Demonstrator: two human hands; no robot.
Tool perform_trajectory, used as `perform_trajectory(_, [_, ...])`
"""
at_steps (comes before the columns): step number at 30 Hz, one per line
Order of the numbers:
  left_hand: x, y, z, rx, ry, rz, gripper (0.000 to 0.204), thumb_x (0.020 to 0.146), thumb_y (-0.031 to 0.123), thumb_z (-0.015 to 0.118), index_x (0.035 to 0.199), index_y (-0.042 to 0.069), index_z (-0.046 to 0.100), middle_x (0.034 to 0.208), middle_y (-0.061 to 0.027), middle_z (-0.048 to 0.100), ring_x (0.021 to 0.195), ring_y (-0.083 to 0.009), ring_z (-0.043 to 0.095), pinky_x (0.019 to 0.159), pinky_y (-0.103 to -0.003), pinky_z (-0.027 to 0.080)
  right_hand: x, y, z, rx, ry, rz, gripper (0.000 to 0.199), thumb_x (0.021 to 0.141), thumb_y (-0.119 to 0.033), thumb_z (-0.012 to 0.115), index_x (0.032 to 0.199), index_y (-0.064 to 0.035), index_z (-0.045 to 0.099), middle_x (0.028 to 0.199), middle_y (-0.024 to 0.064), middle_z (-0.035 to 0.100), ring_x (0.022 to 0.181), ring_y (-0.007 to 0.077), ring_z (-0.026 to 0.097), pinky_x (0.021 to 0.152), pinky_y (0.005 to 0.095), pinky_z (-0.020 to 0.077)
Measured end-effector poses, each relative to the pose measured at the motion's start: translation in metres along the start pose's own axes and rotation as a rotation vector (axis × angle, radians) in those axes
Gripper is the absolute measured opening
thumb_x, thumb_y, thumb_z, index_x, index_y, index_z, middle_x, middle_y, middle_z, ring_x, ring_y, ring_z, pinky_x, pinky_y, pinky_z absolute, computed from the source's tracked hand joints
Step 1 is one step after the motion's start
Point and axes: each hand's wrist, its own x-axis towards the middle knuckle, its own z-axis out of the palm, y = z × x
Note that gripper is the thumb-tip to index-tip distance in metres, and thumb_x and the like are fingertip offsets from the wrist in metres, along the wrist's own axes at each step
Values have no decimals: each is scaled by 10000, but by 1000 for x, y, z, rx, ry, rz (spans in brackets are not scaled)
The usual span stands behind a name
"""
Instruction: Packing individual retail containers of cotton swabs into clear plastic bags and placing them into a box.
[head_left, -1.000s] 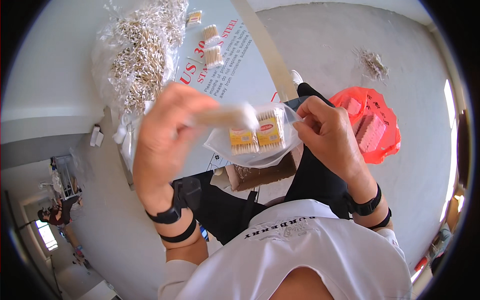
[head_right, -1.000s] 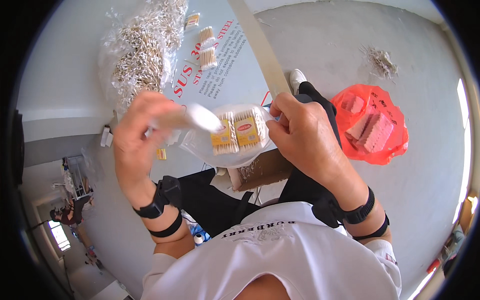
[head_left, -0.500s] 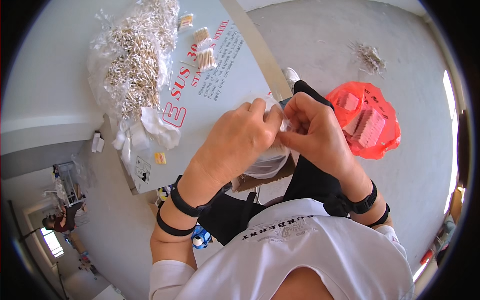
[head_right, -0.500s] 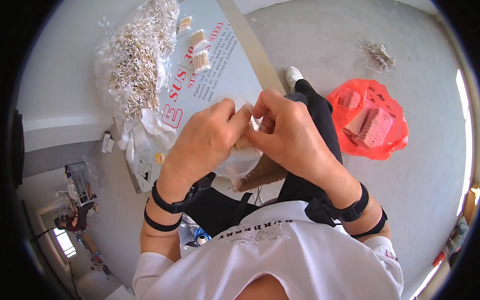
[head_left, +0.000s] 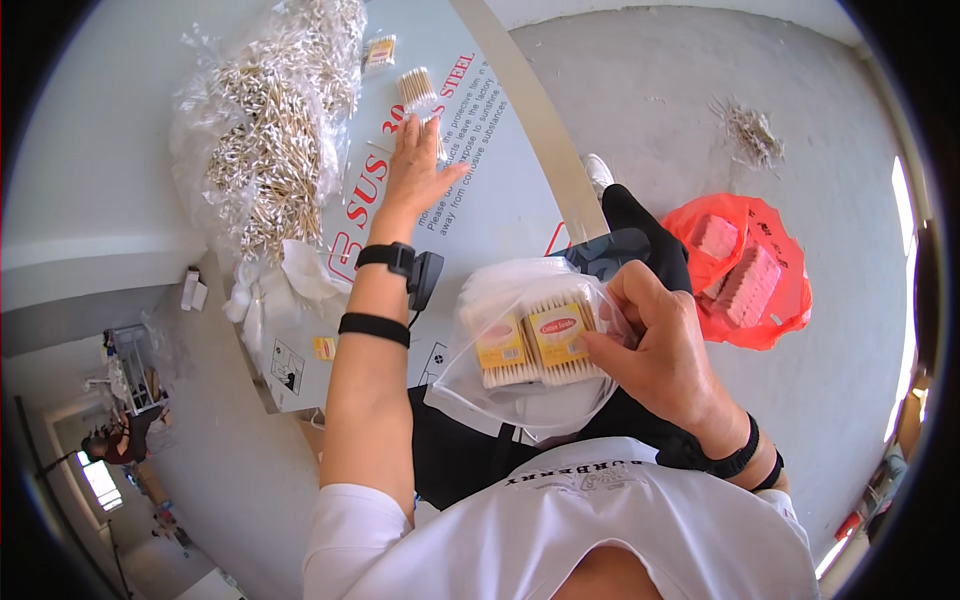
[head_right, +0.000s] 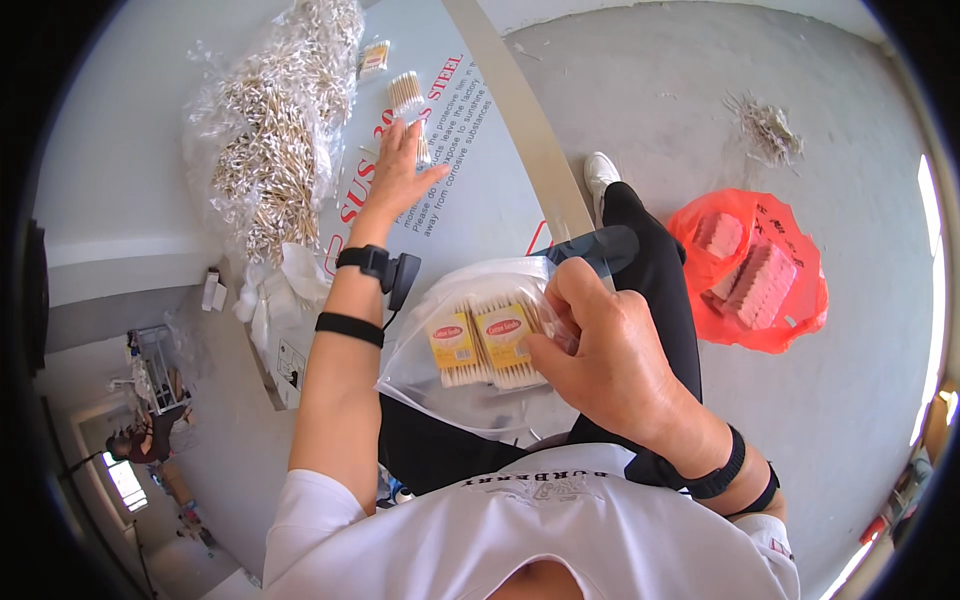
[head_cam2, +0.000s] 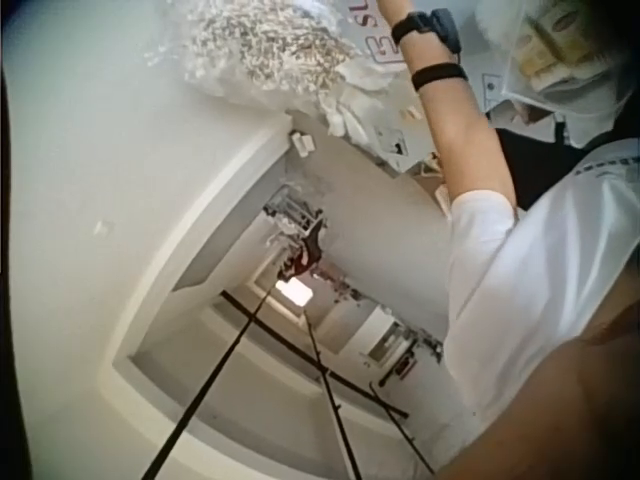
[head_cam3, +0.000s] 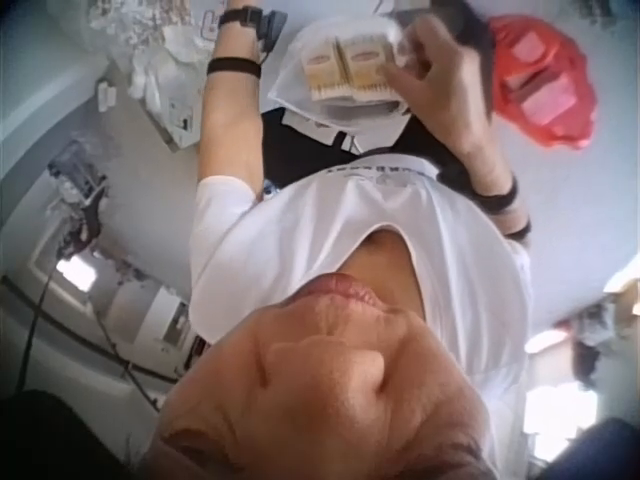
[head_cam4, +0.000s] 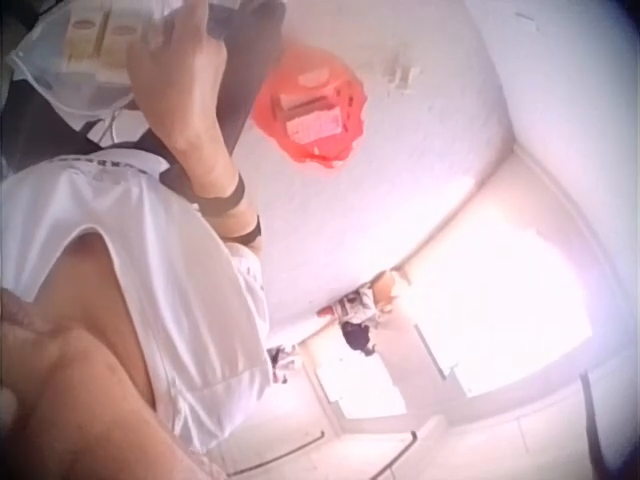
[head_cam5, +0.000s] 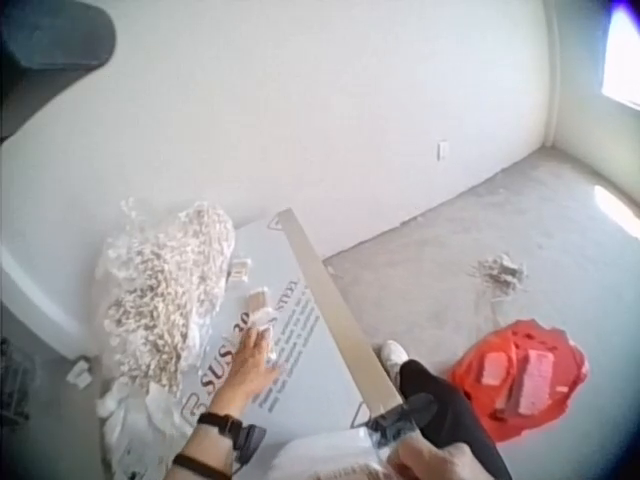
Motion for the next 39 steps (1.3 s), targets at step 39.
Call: perform_trajectory(39, [-175,205,-140,111,362,127,427,782,-30,634,1178,-40,475,1051,-207,547,895,-398,593,731,-461,503,-4,-27,28,-526,-109,-553,290,714,-27,702,940,10,524,864,169,581,784,369,627,661,421,521])
